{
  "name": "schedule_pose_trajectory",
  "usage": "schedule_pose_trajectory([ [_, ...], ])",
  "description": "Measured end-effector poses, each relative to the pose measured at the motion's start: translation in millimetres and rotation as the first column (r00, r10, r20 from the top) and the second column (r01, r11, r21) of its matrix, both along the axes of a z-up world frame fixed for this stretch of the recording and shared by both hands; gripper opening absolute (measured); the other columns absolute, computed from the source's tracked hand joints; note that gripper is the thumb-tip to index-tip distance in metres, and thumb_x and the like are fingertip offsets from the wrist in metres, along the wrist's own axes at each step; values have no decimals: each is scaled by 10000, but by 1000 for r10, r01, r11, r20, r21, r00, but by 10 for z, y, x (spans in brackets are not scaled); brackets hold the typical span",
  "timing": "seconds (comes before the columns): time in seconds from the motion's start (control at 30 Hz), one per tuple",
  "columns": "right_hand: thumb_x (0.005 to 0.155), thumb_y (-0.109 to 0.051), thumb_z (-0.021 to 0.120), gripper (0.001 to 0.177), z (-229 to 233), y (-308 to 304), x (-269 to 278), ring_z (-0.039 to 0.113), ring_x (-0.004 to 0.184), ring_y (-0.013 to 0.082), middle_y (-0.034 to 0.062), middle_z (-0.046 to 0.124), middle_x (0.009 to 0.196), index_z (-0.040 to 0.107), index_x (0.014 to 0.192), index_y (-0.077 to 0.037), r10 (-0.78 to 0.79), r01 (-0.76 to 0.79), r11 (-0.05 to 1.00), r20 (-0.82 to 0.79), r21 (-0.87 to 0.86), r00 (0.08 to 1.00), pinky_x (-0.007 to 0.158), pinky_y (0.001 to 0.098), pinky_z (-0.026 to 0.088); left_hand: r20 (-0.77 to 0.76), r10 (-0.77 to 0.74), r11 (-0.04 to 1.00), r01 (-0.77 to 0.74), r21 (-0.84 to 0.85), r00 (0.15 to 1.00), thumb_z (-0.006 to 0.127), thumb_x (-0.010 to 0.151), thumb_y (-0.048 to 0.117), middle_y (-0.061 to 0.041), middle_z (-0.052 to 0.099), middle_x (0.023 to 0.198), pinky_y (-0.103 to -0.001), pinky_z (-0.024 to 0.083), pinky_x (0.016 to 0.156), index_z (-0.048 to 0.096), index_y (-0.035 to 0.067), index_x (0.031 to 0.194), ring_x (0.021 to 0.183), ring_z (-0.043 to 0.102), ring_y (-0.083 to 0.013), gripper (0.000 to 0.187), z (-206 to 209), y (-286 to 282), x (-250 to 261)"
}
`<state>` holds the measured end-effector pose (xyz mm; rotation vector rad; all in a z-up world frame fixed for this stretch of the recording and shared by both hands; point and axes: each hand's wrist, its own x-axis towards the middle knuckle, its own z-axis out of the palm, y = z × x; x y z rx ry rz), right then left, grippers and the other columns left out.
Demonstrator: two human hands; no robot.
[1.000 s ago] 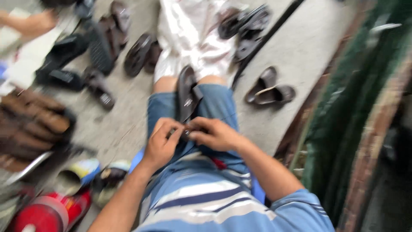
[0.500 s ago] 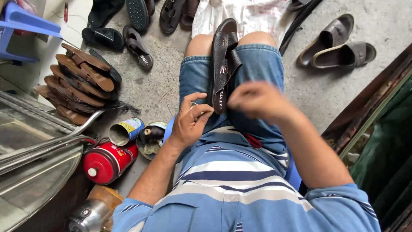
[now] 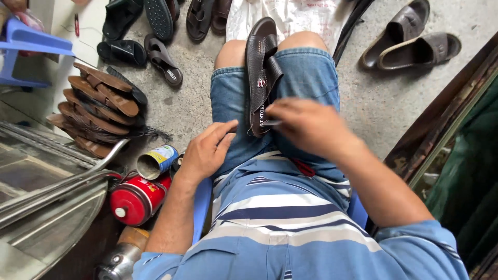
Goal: Hand-stitching a strap onto a leather sandal using a needle and thread.
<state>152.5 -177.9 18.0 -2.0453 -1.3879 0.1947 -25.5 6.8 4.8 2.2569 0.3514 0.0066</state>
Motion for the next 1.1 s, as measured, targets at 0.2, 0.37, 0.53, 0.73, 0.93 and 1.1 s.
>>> schedule_pose_trajectory([
  [0.2,831,-265,630,84,-511,205,-131,570,647,93,-103,501,646,553,826,-233,-29,29,997,4,66,1000,534,221,482,67,-117,973,128,-194,991,549,880,94,-82,589,1112,-368,459,832,691,135,934,996,603,-276,157,222,41,-7],
  [0.37,815,-237,630,63,-466,284,-93,635,721,167,-59,605,674,613,873,-220,-55,59,998,-285,4,957,612,272,499,379,131,317,324,-891,916,581,865,236,-318,466,1268,-307,400,815,684,21,790,1105,543,-409,250,332,1,-147],
  [0.53,811,-275,627,91,-468,306,-103,643,719,168,-54,623,679,631,892,-234,-74,58,996,-269,-69,960,605,279,502,-155,93,855,-159,-494,983,714,622,162,-133,577,1169,-340,500,750,534,75,1210,944,627,-266,621,252,-9,149],
  [0.73,785,-223,644,45,-523,269,-174,642,696,195,-19,619,663,625,819,-201,-75,68,997,-275,-33,959,597,303,508,-294,114,891,-229,-393,949,627,805,158,-65,689,818,-219,427,447,625,169,1125,560,594,-98,320,-201,125,165],
  [0.93,800,-261,617,117,-357,183,-106,623,703,283,65,615,675,601,798,-145,-36,-1,994,-352,-106,935,590,400,489,-298,131,728,-296,-618,946,578,835,98,-100,676,925,-139,365,374,596,93,1151,545,575,-75,316,-253,258,109],
  [1.1,841,-357,550,341,119,57,63,613,739,356,89,596,806,553,1116,-156,90,-226,926,-402,-303,911,599,469,495,-427,418,660,-591,-464,802,447,865,79,-103,653,1050,-206,476,402,642,46,961,722,662,-207,220,-470,640,-112],
])
